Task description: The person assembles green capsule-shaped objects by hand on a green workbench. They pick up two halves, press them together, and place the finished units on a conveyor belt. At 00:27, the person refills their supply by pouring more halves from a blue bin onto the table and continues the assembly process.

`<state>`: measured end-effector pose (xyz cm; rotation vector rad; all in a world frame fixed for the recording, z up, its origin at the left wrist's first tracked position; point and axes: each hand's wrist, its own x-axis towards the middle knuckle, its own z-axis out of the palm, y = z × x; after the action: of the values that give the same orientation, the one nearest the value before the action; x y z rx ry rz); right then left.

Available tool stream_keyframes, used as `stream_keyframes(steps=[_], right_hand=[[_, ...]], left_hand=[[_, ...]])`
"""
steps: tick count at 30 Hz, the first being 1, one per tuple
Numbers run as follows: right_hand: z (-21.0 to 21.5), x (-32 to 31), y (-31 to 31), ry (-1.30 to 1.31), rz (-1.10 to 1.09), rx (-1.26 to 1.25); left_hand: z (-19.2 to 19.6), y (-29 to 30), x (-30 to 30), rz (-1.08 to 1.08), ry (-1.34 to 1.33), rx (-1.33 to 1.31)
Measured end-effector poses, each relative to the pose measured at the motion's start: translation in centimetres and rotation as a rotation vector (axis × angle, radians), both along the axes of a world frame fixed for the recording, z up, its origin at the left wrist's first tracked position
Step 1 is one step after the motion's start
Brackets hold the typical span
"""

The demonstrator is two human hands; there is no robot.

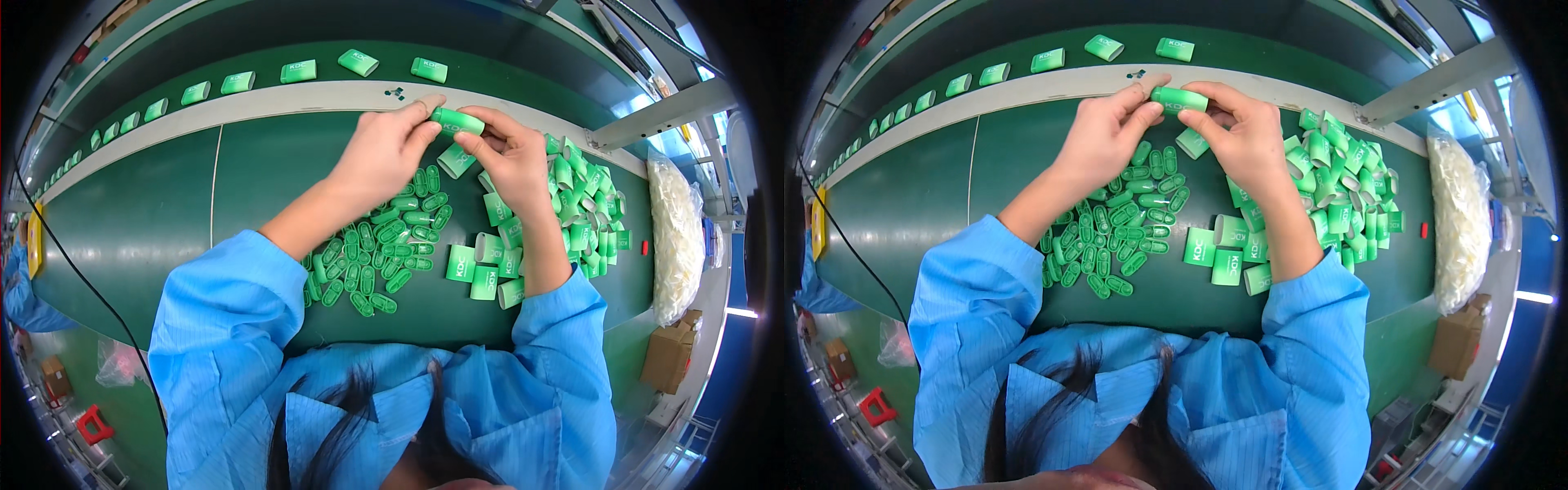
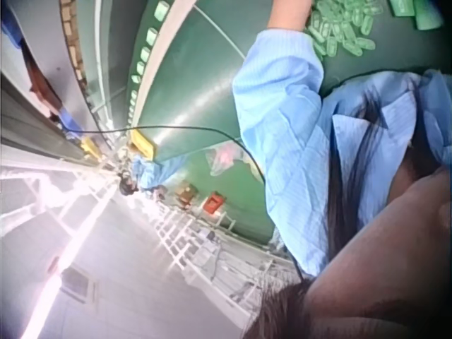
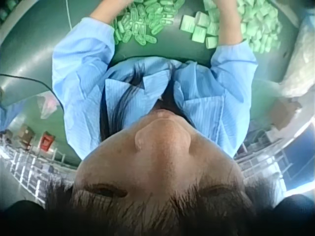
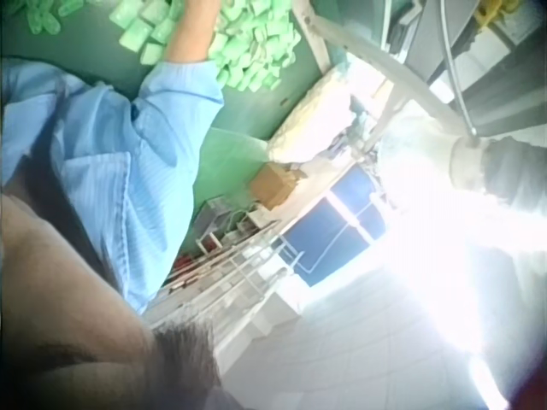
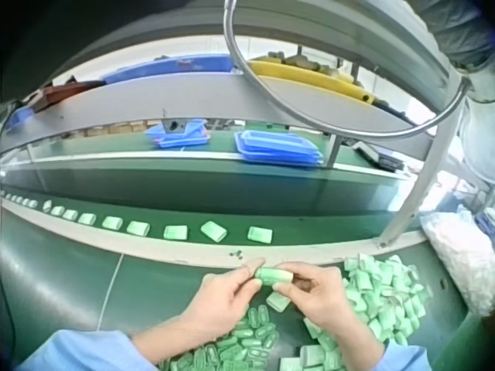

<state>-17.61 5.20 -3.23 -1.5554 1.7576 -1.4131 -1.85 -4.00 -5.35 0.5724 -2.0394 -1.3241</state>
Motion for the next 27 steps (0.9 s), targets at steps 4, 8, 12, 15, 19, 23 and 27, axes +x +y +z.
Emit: stream_keyframes(steps=[4,8,12,15,19,23,27], right_hand=[[0.8,0.6,0.3,0.226,-0.090,0.028],[0.4,-0.5,-1.4,0.117,-0.055,0.031],[-0.3,-5.2,-6.2,0.289,-0.131,0.274],[-2.2,-9.3,-8.6,0.072,-0.228,0.451],[-2.6,-10.0,-8.9,0.294,-0.327,0.449],[-0.8,-7.8,-5.9,0.729,-0.224,0.289],[1.5,-1.3,-0.8,0.832,-0.186,0.604]], left_hand=[[0.5,1.6,-0.4,0.159,-0.001,-0.376],[0.4,-0.7,-1.1,0.138,-0.006,-0.349],[-1.3,-3.8,-1.8,0.249,-0.115,-0.503],[-0.8,-3.5,-1.7,0.179,-0.463,-0.631],[-2.1,-2.9,-1.4,0.134,-0.483,-0.673],[-2.3,-2.5,-1.2,0.173,-0.302,-0.621],[-0.9,-2.4,-0.5,0.132,-0.176,-0.267]])
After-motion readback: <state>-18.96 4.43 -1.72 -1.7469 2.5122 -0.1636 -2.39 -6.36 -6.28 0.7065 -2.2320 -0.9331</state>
